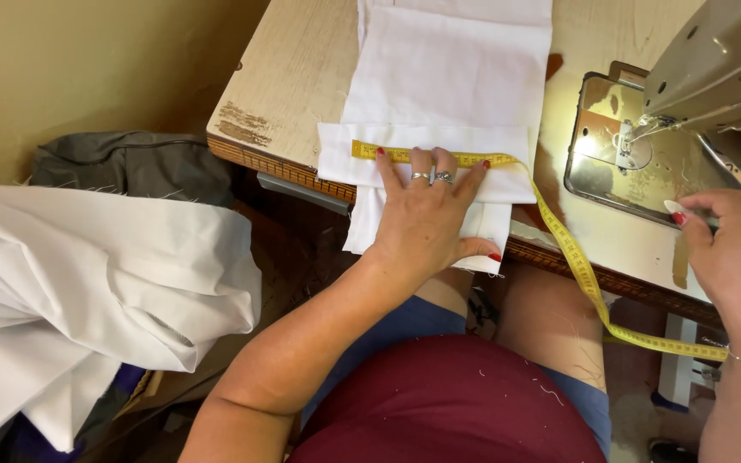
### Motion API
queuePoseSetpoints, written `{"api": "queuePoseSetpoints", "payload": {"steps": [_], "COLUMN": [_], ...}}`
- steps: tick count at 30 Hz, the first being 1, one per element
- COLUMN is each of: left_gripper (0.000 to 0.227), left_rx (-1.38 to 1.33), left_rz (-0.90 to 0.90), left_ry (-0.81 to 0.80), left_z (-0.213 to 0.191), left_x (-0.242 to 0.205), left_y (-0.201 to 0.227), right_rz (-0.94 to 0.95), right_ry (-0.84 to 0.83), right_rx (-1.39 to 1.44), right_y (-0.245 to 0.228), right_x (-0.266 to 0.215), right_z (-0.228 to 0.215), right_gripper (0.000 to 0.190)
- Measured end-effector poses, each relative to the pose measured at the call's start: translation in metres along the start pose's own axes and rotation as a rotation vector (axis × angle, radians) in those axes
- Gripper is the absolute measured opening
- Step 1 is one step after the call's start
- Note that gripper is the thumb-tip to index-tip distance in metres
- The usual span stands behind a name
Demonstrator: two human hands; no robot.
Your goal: Measuring and folding white fabric components using a tape measure at a sewing workstation.
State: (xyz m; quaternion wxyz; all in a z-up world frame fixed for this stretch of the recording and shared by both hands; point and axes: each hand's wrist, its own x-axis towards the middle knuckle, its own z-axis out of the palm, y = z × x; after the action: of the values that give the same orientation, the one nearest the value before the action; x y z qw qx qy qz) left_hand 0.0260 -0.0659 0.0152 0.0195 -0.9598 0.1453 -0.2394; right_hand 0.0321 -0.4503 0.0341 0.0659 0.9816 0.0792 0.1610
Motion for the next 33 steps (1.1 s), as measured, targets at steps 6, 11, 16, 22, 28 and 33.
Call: {"api": "queuePoseSetpoints", "payload": {"steps": [6,11,16,22,28,33], "left_gripper": [0.115,0.113,0.11,0.11,0.111,0.112], "left_rx": [0.004,-0.01,0.003,0.048,0.046,0.046], "left_rz": [0.014,0.038,0.047,0.03,0.033,0.039], "left_ry": [-0.003,0.017,-0.069,-0.092,-0.068,-0.054], "left_z": [0.004,0.0,-0.002,-0.002,0.002,0.004], "left_x": [-0.002,-0.001,0.006,0.009,0.006,0.003], "left_y": [0.0,-0.002,0.0,0.002,0.001,0.002], "right_rz": [0.134,0.246,0.312,0.188,0.179,0.093], "right_ry": [-0.082,-0.057,0.056,0.091,0.105,0.115], "right_rx": [0.026,0.302,1.094,0.983,1.184,1.309], "right_y": [0.005,-0.02,0.014,0.125,0.071,-0.065], "right_x": [0.004,-0.006,-0.036,-0.101,-0.1,-0.053], "right_z": [0.009,-0.024,-0.05,0.008,-0.031,-0.107], "right_gripper": [0.019,0.009,0.017,0.037,0.021,0.041]}}
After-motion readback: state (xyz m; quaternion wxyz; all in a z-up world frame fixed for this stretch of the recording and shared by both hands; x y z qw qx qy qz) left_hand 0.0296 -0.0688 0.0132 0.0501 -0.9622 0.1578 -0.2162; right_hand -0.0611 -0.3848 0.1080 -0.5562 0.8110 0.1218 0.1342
